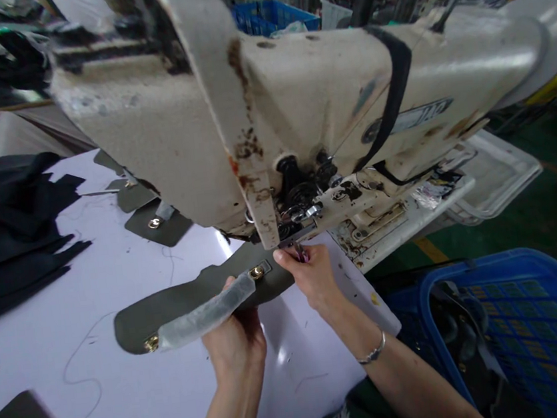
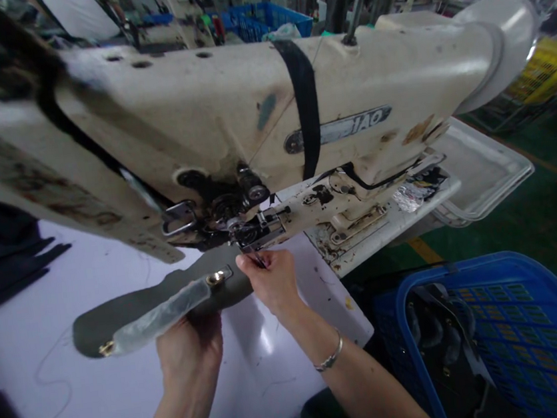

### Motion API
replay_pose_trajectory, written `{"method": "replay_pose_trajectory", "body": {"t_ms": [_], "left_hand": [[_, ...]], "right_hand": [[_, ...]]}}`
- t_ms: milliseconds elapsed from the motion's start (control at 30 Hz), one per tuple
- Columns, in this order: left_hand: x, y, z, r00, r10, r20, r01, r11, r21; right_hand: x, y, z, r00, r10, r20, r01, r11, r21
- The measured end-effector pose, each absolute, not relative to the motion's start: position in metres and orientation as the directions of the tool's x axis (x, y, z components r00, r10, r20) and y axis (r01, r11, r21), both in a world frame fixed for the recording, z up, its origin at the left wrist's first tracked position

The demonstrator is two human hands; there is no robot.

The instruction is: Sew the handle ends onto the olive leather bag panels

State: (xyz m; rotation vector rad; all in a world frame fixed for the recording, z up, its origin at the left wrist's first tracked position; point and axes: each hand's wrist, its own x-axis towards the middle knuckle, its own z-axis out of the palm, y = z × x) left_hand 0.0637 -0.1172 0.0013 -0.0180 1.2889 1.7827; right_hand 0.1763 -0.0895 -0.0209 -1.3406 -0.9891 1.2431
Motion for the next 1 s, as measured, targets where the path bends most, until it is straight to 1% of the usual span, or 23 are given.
{"method": "replay_pose_trajectory", "body": {"t_ms": [67, 100, 133, 167, 200, 233, 267, 300, 333, 367, 400, 433, 467, 500, 567, 633, 733, 867, 1000], "left_hand": [[0.059, -0.122, -0.002, -0.561, 0.681, -0.47, -0.638, 0.006, 0.77], [0.054, -0.127, -0.003, -0.516, 0.713, -0.474, -0.617, 0.074, 0.783], [0.048, -0.134, -0.004, -0.425, 0.756, -0.497, -0.582, 0.192, 0.79], [0.04, -0.142, -0.003, -0.29, 0.793, -0.536, -0.513, 0.344, 0.787], [0.032, -0.152, -0.002, -0.133, 0.802, -0.582, -0.391, 0.497, 0.775], [0.025, -0.162, 0.001, 0.015, 0.788, -0.616, -0.21, 0.605, 0.768], [0.018, -0.17, 0.004, 0.068, 0.797, -0.6, -0.013, 0.602, 0.798], [0.014, -0.177, 0.008, 0.034, 0.854, -0.519, 0.177, 0.505, 0.844], [0.011, -0.181, 0.012, -0.036, 0.932, -0.36, 0.361, 0.348, 0.865], [0.01, -0.181, 0.015, -0.103, 0.986, -0.134, 0.531, 0.168, 0.83], [0.011, -0.177, 0.016, -0.116, 0.989, 0.093, 0.675, 0.009, 0.738], [0.013, -0.17, 0.017, -0.078, 0.961, 0.266, 0.78, -0.107, 0.617], [0.015, -0.16, 0.016, -0.004, 0.933, 0.36, 0.844, -0.19, 0.502], [0.017, -0.148, 0.015, 0.076, 0.917, 0.393, 0.878, -0.248, 0.41], [0.018, -0.124, 0.012, 0.171, 0.91, 0.378, 0.909, -0.294, 0.295], [0.017, -0.104, 0.012, 0.213, 0.928, 0.307, 0.928, -0.291, 0.234], [0.015, -0.091, 0.018, 0.22, 0.95, 0.221, 0.952, -0.258, 0.164], [0.014, -0.086, 0.026, 0.22, 0.95, 0.22, 0.96, -0.251, 0.122], [0.012, -0.078, 0.027, 0.223, 0.952, 0.207, 0.951, -0.26, 0.168]], "right_hand": [[0.177, -0.084, -0.02, 0.13, 0.98, -0.147, -0.052, -0.142, -0.989], [0.177, -0.082, -0.02, 0.127, 0.981, -0.144, -0.044, -0.14, -0.989], [0.177, -0.081, -0.019, 0.123, 0.983, -0.14, -0.036, -0.137, -0.99], [0.177, -0.08, -0.019, 0.119, 0.983, -0.136, -0.031, -0.134, -0.991], [0.178, -0.079, -0.018, 0.117, 0.984, -0.135, -0.028, -0.133, -0.991], [0.178, -0.079, -0.019, 0.115, 0.984, -0.133, -0.028, -0.13, -0.991], [0.178, -0.08, -0.019, 0.113, 0.985, -0.128, -0.028, -0.125, -0.992], [0.178, -0.08, -0.02, 0.11, 0.986, -0.125, -0.031, -0.122, -0.992], [0.178, -0.08, -0.021, 0.113, 0.986, -0.125, -0.037, -0.121, -0.992], [0.177, -0.08, -0.021, 0.116, 0.985, -0.131, -0.048, -0.126, -0.991], [0.177, -0.08, -0.022, 0.12, 0.983, -0.141, -0.064, -0.134, -0.989], [0.176, -0.08, -0.023, 0.126, 0.98, -0.153, -0.085, -0.143, -0.986], [0.176, -0.08, -0.024, 0.132, 0.977, -0.165, -0.106, -0.151, -0.983], [0.176, -0.079, -0.024, 0.137, 0.976, -0.17, -0.122, -0.154, -0.98], [0.176, -0.079, -0.024, 0.138, 0.977, -0.163, -0.13, -0.145, -0.981], [0.177, -0.078, -0.023, 0.135, 0.979, -0.151, -0.115, -0.136, -0.984], [0.18, -0.078, -0.02, 0.091, 0.983, -0.157, -0.118, -0.146, -0.982], [0.183, -0.078, -0.016, 0.018, 0.983, -0.182, -0.169, -0.176, -0.97], [0.183, -0.075, -0.013, 0.001, 0.986, -0.169, -0.198, -0.165, -0.966]]}}
